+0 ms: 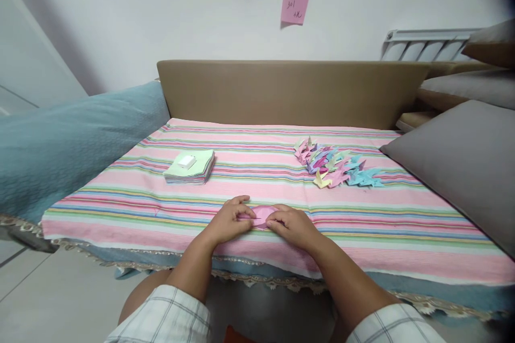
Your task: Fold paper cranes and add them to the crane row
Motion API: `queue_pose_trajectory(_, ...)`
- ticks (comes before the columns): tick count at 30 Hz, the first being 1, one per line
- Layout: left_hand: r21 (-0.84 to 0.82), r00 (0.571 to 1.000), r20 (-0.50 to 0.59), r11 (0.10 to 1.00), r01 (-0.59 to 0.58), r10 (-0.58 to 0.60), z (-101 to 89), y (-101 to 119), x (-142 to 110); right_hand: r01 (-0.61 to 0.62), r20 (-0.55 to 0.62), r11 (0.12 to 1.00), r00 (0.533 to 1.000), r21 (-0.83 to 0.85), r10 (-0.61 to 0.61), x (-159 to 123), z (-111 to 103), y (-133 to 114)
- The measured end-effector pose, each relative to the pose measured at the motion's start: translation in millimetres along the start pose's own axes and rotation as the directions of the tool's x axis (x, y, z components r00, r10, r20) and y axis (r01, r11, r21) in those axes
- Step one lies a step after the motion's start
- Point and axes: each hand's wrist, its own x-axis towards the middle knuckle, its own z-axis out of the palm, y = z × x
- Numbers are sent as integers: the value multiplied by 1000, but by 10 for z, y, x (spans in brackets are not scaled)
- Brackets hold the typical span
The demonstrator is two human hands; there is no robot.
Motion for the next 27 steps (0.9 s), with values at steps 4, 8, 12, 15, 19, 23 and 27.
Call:
queue_pose_trajectory(4, 73, 998, 30, 995, 61, -63, -6, 13, -32, -19, -3, 999, 1000, 32, 19, -5, -2, -1)
queue_pose_trajectory(8, 107, 995, 20, 990, 92, -94, 7, -51, -8, -52, -12, 995, 999, 81, 53, -9, 4, 15)
queue_pose_trajectory(12, 132, 996, 22, 988, 84, -87, 8, -90, 16, -77, -36, 986, 996, 150, 83, -4, 6, 57)
queue_pose_trajectory(15, 138, 996, 24, 988, 76, -80, 6, -90, 27, -67, -52, 976, 995, 207, 79, -3, -5, 88)
queue_pose_trajectory(19, 140, 997, 15, 987, 74, -77, 9, -83, 32, -49, -56, 969, 996, 243, 65, -7, -20, 107)
queue_pose_trajectory(23, 116, 999, -24, 992, 41, -39, 30, -39, 17, -43, -42, 973, 998, 227, 54, -3, -17, 111)
queue_pose_trajectory(27, 128, 989, -112, 989, -79, 94, 99, 53, 0, -47, -44, 978, 997, 204, 57, 4, -15, 103)
